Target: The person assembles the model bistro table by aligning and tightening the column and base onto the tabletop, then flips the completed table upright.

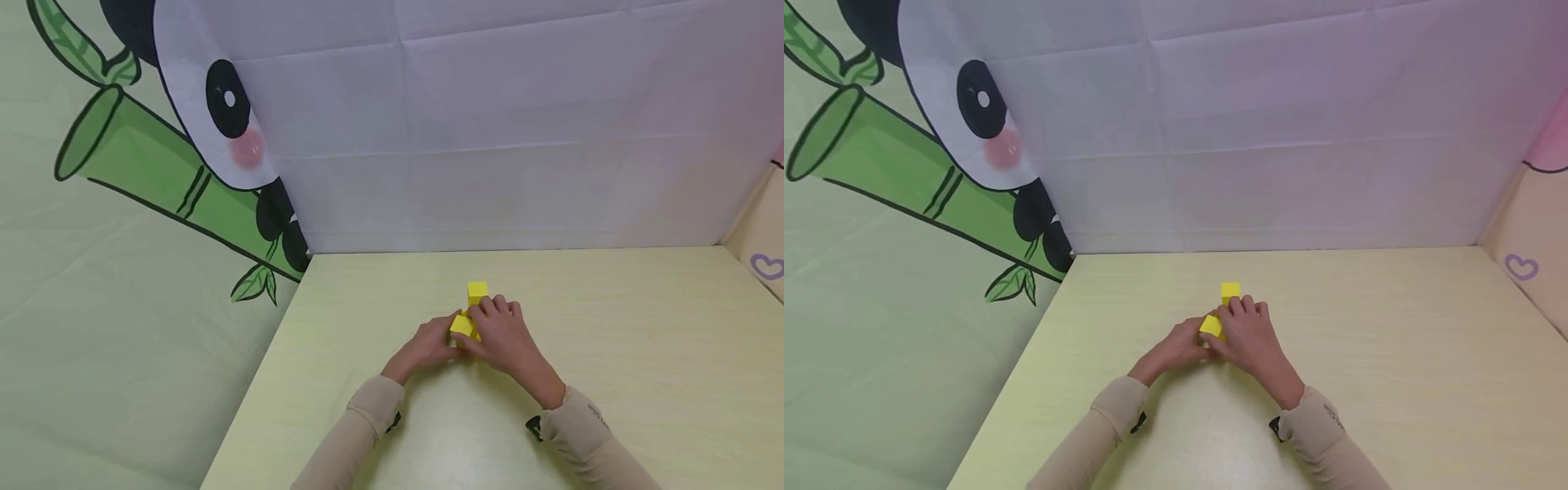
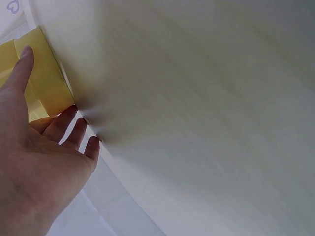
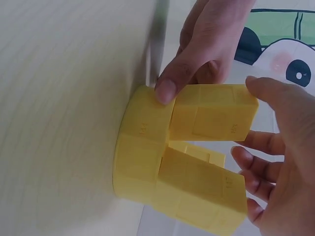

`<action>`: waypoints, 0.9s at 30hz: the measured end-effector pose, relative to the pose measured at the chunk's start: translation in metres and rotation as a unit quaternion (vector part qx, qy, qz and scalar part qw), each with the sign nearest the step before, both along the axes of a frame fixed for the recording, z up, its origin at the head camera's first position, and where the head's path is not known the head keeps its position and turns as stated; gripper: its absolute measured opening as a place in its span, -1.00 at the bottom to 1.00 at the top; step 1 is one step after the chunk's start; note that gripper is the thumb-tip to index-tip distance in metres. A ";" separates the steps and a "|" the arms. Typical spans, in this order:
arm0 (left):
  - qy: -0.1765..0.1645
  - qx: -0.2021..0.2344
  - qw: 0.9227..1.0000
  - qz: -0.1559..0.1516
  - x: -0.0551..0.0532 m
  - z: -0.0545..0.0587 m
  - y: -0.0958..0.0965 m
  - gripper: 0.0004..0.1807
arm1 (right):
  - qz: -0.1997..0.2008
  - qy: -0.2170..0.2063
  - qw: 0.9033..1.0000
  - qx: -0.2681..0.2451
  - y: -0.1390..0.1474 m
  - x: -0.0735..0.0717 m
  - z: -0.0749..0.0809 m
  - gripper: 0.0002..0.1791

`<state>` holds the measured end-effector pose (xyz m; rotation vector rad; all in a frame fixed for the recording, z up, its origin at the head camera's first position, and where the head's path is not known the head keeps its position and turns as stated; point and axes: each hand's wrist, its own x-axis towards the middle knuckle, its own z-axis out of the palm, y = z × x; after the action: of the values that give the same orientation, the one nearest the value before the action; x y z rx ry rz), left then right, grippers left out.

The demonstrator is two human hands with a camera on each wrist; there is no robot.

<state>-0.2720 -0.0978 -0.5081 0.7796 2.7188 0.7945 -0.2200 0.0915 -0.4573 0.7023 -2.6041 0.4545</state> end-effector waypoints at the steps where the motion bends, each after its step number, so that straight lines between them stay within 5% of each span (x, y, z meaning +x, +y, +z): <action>1: -0.001 0.000 1.000 0.001 0.000 -0.001 0.000 -0.07 | -0.005 -0.001 1.000 0.000 0.000 0.000 -0.001 -0.52; 9: 0.005 0.005 1.000 -0.004 -0.001 -0.001 -0.001 -0.07 | -0.017 0.006 1.000 -0.014 0.000 0.003 -0.001 -0.60; 15: 0.010 0.025 1.000 -0.012 -0.001 0.001 -0.003 -0.20 | -0.015 0.006 1.000 0.000 -0.002 0.003 -0.003 -0.48; 27: 0.015 0.027 0.999 -0.018 0.000 0.003 -0.002 -0.42 | 0.071 0.019 0.997 -0.015 0.000 -0.003 -0.003 -0.57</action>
<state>-0.2720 -0.1000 -0.5055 0.8570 2.7110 0.8586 -0.2233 0.0919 -0.4605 0.8820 -2.5158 0.5154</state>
